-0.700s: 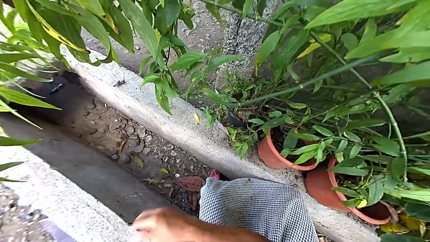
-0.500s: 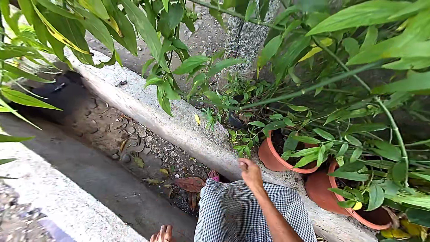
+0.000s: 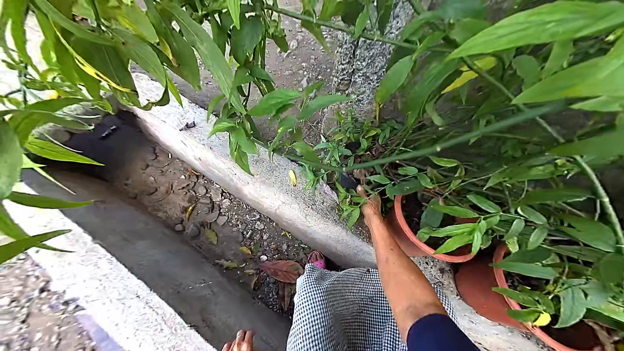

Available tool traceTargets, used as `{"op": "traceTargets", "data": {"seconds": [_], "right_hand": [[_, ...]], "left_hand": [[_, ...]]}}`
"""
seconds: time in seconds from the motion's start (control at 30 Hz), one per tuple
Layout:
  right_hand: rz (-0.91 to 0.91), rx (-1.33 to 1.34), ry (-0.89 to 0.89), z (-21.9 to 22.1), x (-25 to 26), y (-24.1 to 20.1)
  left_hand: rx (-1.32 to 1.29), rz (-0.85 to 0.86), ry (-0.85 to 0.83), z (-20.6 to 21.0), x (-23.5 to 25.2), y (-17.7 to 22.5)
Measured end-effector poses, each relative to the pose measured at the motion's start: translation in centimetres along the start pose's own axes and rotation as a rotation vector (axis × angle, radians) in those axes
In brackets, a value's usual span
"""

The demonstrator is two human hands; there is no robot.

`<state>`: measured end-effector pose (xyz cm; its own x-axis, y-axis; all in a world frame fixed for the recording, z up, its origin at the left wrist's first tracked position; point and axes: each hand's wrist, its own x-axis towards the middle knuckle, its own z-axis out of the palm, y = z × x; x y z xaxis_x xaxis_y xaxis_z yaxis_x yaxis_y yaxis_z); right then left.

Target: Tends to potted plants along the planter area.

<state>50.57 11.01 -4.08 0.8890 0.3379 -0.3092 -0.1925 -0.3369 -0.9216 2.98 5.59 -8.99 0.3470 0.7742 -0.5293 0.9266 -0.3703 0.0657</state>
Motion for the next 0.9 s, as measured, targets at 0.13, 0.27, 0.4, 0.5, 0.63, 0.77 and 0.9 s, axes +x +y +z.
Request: {"op": "traceTargets", "data": {"seconds": [0.13, 0.27, 0.4, 0.5, 0.63, 0.77, 0.9], "right_hand": [[-0.058, -0.133, 0.06, -1.2, 0.5, 0.1], [-0.08, -0.029, 0.074, -2.0, 0.2, 1.0], [-0.035, 0.228, 0.088, -1.9, -0.5, 1.4], [-0.137, -0.09, 0.12, -2.1, -0.9, 1.7], [-0.265, -0.817, -0.027, -2.6, -1.4, 1.4], [-0.425, -1.039, -0.112, -3.0, -2.0, 2.2], [-0.345, -0.845, -0.152, -4.3, -3.1, 3.2]], "left_hand": [[0.008, -0.015, -0.022, -0.1, 0.0, 0.1], [0.004, -0.001, 0.007, 0.3, -0.2, 0.0], [-0.004, 0.002, 0.027, 0.3, -0.2, 0.0], [0.004, -0.005, 0.014, 0.1, -0.1, 0.2], [0.023, -0.002, 0.004, -0.1, -0.1, 0.1], [0.009, 0.015, 0.016, -0.1, -0.1, 0.0], [-0.023, 0.011, 0.016, -0.5, -0.5, 0.3]]}}
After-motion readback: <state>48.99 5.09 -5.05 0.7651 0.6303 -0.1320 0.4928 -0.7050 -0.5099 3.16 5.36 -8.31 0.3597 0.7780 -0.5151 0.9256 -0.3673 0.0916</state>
